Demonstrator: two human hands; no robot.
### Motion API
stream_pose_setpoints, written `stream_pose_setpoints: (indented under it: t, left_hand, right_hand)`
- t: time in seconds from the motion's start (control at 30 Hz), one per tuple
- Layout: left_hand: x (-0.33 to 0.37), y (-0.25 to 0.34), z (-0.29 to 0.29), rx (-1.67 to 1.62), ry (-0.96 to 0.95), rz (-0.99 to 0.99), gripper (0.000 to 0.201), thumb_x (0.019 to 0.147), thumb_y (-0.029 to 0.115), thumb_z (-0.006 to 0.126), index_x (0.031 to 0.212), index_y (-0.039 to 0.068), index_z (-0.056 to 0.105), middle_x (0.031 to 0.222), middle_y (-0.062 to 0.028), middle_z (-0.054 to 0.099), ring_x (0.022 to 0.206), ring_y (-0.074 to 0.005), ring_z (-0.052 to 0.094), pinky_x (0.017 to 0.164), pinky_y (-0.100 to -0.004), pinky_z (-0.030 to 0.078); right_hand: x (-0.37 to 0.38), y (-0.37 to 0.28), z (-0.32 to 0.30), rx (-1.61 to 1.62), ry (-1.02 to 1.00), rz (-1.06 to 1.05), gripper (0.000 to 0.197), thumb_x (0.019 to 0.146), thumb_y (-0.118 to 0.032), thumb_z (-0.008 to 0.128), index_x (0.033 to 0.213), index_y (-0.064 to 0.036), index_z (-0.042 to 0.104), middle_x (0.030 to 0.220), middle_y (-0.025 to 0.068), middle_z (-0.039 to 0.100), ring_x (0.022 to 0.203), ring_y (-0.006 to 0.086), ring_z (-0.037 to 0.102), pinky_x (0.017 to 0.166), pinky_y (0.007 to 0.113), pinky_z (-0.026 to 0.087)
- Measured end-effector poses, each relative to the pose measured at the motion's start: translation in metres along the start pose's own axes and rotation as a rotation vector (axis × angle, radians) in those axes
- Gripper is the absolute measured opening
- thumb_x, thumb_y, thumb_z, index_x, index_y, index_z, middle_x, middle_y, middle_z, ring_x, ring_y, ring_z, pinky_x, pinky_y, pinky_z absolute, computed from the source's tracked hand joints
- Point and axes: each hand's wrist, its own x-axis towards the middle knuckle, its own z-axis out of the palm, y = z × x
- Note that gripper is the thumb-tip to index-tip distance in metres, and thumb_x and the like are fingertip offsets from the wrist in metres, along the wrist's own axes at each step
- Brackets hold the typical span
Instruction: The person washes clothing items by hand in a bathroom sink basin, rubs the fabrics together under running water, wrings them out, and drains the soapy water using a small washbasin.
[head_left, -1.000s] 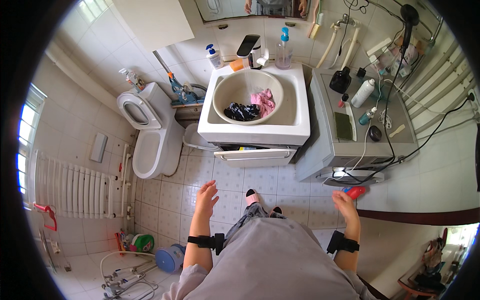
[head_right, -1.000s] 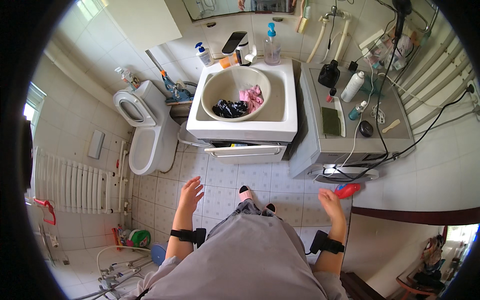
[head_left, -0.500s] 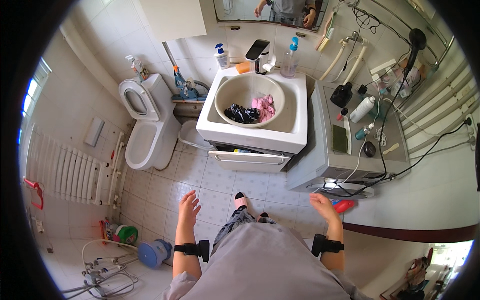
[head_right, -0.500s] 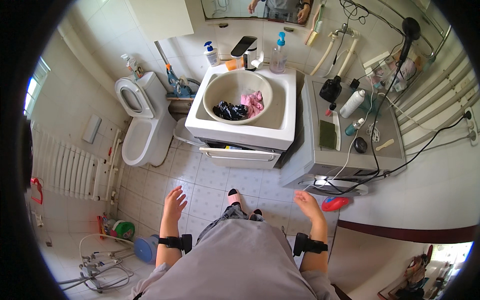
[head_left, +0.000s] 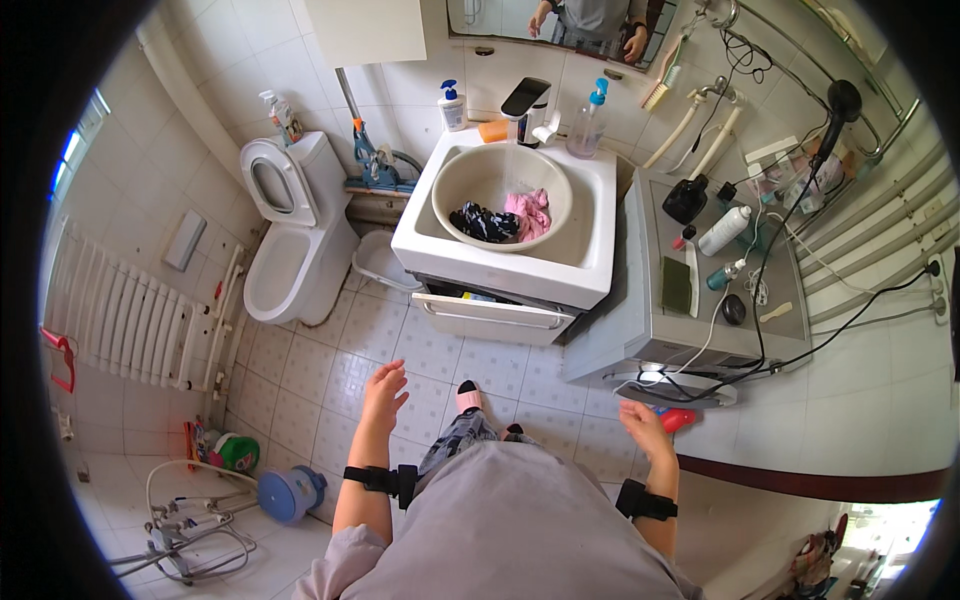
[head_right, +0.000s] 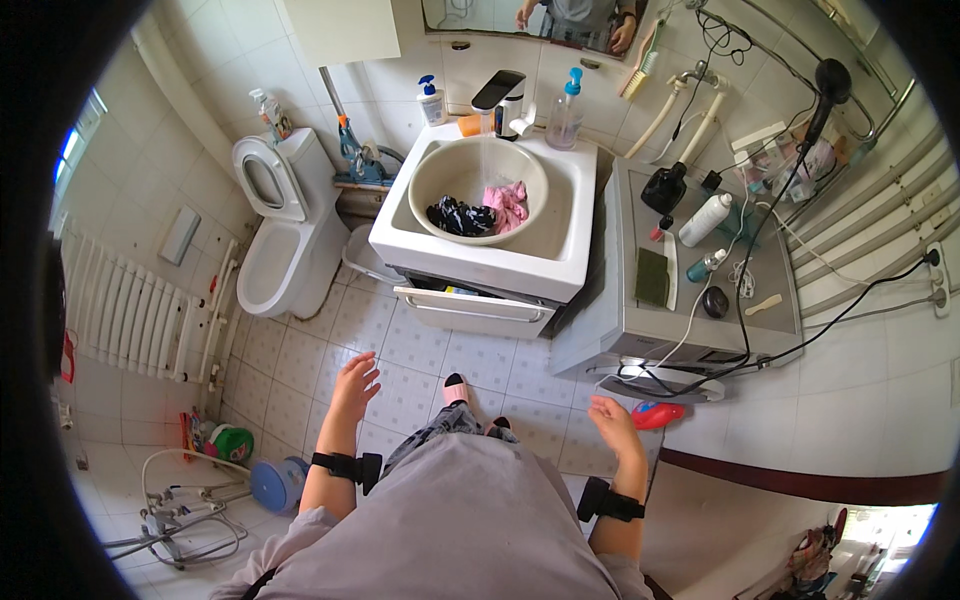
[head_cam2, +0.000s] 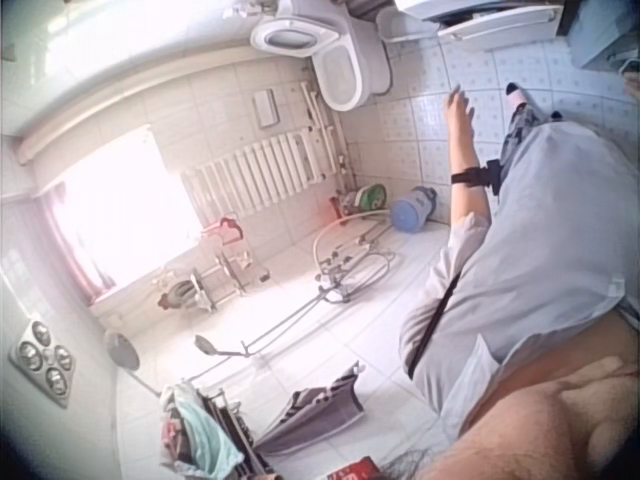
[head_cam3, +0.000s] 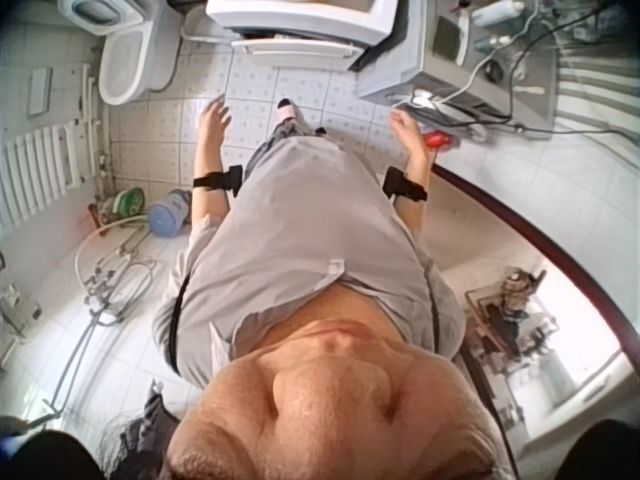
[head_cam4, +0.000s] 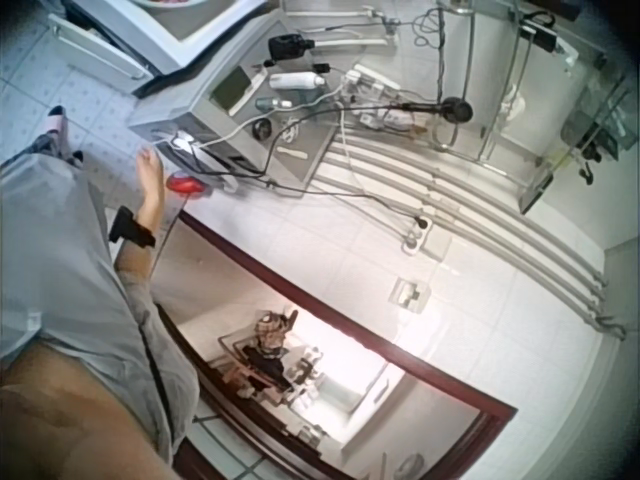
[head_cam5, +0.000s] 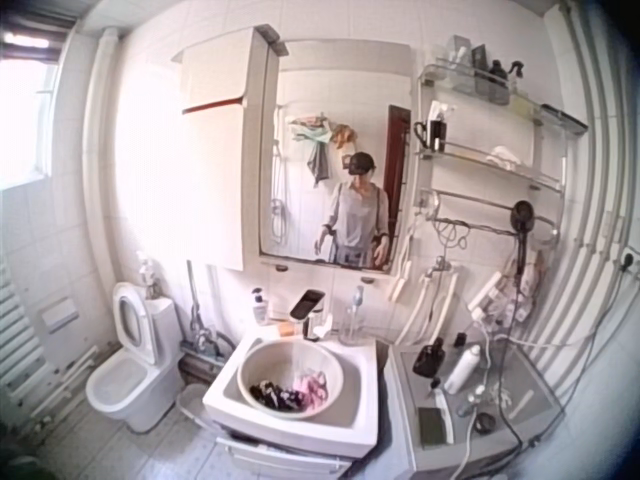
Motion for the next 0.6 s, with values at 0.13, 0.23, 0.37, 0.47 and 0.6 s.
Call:
stream_pose_setpoints:
  t: [0.13, 0.23, 0.37, 0.47, 0.6]
  left_hand:
    - [0.000, -0.002, -0.007, 0.004, 0.015, -0.007, 0.035, 0.079, 0.023, 0.057, 0.112, 0.012, 0.053, 0.113, -0.0050, 0.048, 0.107, -0.0220, 0.043, 0.090, -0.0415, 0.035]
    - [0.000, -0.005, -0.013, 0.001, 0.011, -0.012, 0.034, 0.080, 0.021, 0.057, 0.113, 0.014, 0.053, 0.118, -0.0052, 0.046, 0.109, -0.0239, 0.044, 0.088, -0.0411, 0.037]
    - [-0.001, -0.007, -0.017, -0.005, 0.021, -0.018, 0.034, 0.080, 0.021, 0.057, 0.113, 0.014, 0.052, 0.119, -0.0053, 0.045, 0.110, -0.0243, 0.044, 0.089, -0.0413, 0.036]
    - [-0.005, -0.006, -0.016, 0.001, 0.033, -0.023, 0.034, 0.080, 0.021, 0.057, 0.113, 0.014, 0.052, 0.117, -0.0038, 0.046, 0.109, -0.0233, 0.044, 0.089, -0.0412, 0.036]
    - [-0.005, -0.006, -0.013, 0.007, 0.038, -0.029, 0.033, 0.080, 0.021, 0.056, 0.112, 0.014, 0.053, 0.116, -0.0028, 0.047, 0.108, -0.0221, 0.044, 0.088, -0.0405, 0.036]
  right_hand:
    - [-0.001, -0.006, 0.004, 0.006, -0.021, -0.003, 0.038, 0.081, -0.018, 0.058, 0.114, -0.0009, 0.051, 0.106, 0.0120, 0.058, 0.097, 0.0165, 0.054, 0.082, 0.027, 0.042]
    - [0.002, -0.010, 0.006, 0.034, -0.034, 0.011, 0.038, 0.081, -0.019, 0.058, 0.114, -0.0018, 0.051, 0.106, 0.0113, 0.058, 0.095, 0.0150, 0.054, 0.079, 0.026, 0.043]
    - [0.006, -0.010, 0.008, 0.019, -0.047, 0.009, 0.038, 0.081, -0.019, 0.058, 0.115, -0.0026, 0.051, 0.105, 0.0109, 0.058, 0.093, 0.0140, 0.053, 0.077, 0.025, 0.043]
    - [0.009, -0.006, 0.009, 0.013, -0.057, -0.017, 0.038, 0.081, -0.020, 0.058, 0.115, -0.0025, 0.051, 0.105, 0.0106, 0.058, 0.092, 0.0138, 0.054, 0.077, 0.026, 0.043]
    - [0.011, -0.003, 0.010, 0.006, -0.064, -0.022, 0.039, 0.081, -0.020, 0.058, 0.114, -0.0025, 0.051, 0.105, 0.0108, 0.058, 0.092, 0.0141, 0.054, 0.077, 0.026, 0.043]
